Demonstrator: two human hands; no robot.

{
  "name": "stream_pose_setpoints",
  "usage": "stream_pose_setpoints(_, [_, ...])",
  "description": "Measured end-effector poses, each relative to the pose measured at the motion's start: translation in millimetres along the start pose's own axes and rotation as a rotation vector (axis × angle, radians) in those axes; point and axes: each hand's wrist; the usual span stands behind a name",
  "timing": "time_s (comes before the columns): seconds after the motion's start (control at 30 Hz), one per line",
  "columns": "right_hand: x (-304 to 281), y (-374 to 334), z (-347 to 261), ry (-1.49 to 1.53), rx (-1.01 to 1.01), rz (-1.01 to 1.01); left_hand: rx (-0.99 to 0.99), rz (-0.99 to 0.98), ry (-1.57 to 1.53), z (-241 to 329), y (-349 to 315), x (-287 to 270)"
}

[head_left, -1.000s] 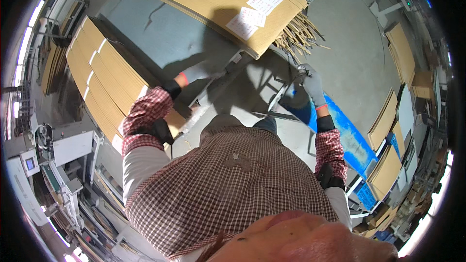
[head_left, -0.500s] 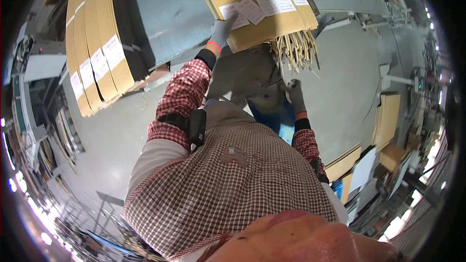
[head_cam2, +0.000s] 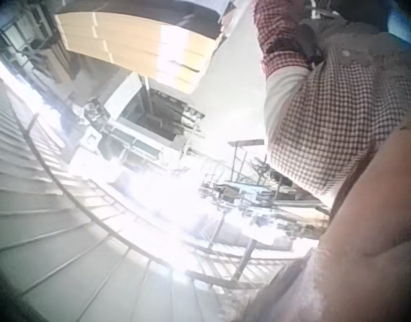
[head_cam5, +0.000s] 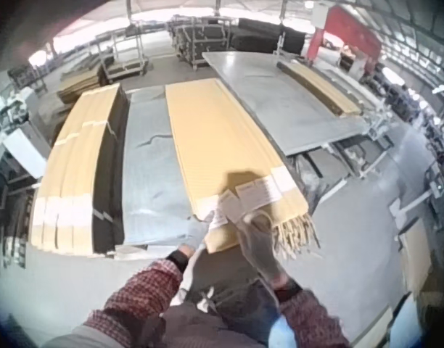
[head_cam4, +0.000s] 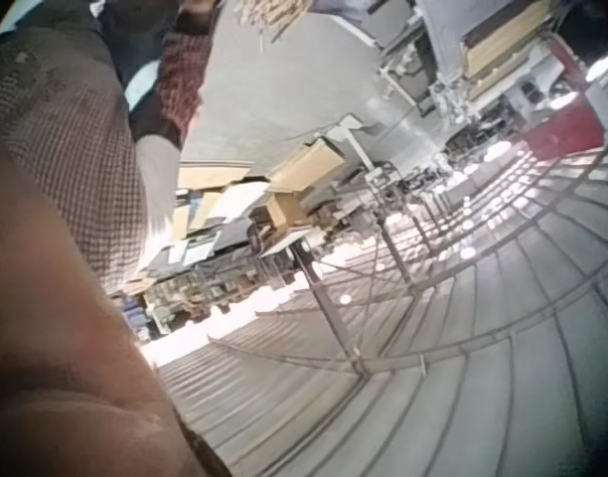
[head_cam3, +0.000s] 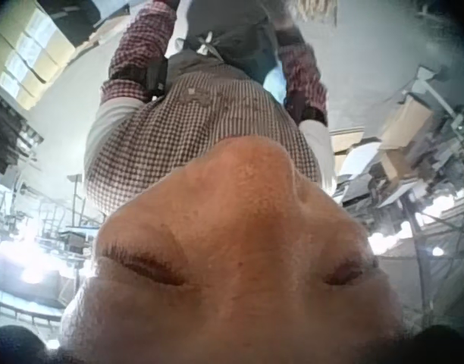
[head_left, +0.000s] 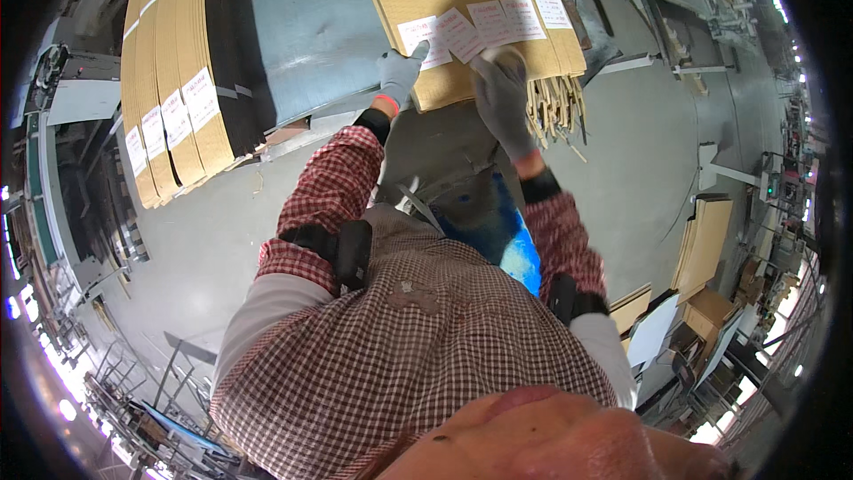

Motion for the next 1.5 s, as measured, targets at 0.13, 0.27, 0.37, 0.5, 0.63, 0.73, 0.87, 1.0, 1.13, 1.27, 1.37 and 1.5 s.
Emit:
stream_pose_setpoints(0.13, [58.2,26.7,46.6,-0.346,-0.164,-0.124,0.03,-0.04,-0.029,9.2,-8.7,2.9])
stream_pose_setpoints(0.27, [70.8,35.2,83.3,-0.434,-0.022,-0.208,-0.012,-0.027,-0.053,8.5,-5.3,7.3])
stream_pose_setpoints(0.37, [49.1,28.4,49.8,0.014,0.184,0.018,0.003,-0.058,-0.173,-2.3,-2.1,6.8])
stream_pose_setpoints(0.5, [51.2,-57.4,29.8,0.233,0.294,0.013,0.103,-0.097,-0.266,-22.6,13.6,7.1])
stream_pose_setpoints(0.63, [71.2,-78.4,-1.2,1.395,1.338,0.045,-0.026,0.019,-0.22,-0.8,-6.3,4.4])
stream_pose_setpoints(0.73, [104.9,-79.4,21.8,1.548,1.325,0.206,-0.09,-0.01,-0.205,24.4,-20.4,-0.6])
stream_pose_setpoints(0.87, [108.9,-84.5,35.0,1.709,1.32,0.067,-0.089,-0.053,-0.234,21.5,-17.5,-5.5])
stream_pose_setpoints(1.0, [95.5,-112.6,56.9,1.553,1.031,-0.041,-0.175,-0.176,-0.154,12.3,-49.1,4.4])
stream_pose_setpoints(1.13, [12.8,-127.0,32.9,1.255,0.912,-0.696,-0.004,-0.467,-0.709,-65.1,-111.6,50.0])
stream_pose_setpoints(1.27, [-50.8,-145.0,-6.6,0.752,1.027,-1.284,-0.333,-0.308,-0.494,-1.4,-251.0,39.4])
stream_pose_setpoints(1.37, [-48.9,-144.7,-5.4,0.502,0.951,-1.407,-0.351,-0.425,-0.423,-42.8,-242.3,81.3])
stream_pose_setpoints(1.5, [-44.2,-160.6,6.4,0.413,0.921,-1.47,-0.418,-0.519,-0.467,-48.9,-230.4,86.7])
Point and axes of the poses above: each hand's wrist, its own y-axis towards the middle knuckle, its own x-axis out of the palm, z = x × y, and after that the axes turned 1 degree about -y, right-handed
